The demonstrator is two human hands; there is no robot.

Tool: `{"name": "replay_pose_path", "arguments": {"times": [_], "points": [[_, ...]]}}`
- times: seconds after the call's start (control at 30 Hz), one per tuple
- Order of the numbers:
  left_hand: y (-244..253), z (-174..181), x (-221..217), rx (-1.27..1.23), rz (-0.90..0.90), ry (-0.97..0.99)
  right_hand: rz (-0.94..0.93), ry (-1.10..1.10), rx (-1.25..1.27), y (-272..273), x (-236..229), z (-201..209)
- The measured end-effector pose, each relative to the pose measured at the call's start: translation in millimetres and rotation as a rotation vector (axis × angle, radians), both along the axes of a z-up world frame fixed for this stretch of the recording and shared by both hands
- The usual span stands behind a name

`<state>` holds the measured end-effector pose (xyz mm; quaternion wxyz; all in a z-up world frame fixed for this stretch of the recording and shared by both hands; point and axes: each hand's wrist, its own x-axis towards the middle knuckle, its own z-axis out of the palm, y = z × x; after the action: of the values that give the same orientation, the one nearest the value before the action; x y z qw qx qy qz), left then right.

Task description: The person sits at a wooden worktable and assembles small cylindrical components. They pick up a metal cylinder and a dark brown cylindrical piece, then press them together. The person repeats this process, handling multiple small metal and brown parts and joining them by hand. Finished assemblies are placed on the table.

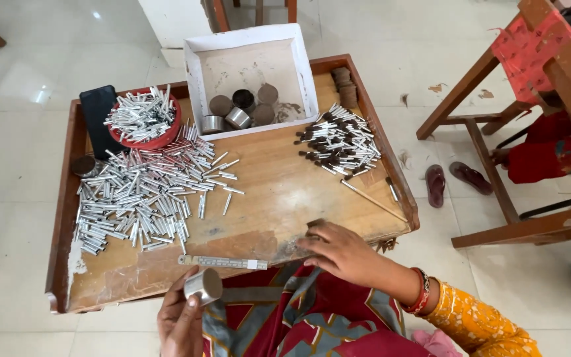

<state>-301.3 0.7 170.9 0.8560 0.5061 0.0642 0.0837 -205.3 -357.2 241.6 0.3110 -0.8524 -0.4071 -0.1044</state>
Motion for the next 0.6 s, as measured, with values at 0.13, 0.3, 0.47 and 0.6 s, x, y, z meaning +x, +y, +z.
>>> {"name": "replay_pose_path", "arguments": {"times": [0.13, 0.3, 0.47, 0.6], "points": [[-35.3, 22.4, 14.6, 0.011, -0.042, -0.022, 0.018, -0.021, -0.077, -13.6, -0.1, -40.3], [-62.7, 49.9, 26.3, 0.047, -0.135, -0.116, -0.338, 0.023, -0.064, -60.0, 6.4, -22.0], [-83.6, 61.4, 39.7, 0.077, -0.206, -0.112, -0.507, -0.046, -0.145, -81.6, 12.2, -15.8], [-99.0, 59.9, 46.2, 0.089, -0.233, -0.124, -0.566, -0.253, -0.121, -63.1, 0.8, 13.8]]}}
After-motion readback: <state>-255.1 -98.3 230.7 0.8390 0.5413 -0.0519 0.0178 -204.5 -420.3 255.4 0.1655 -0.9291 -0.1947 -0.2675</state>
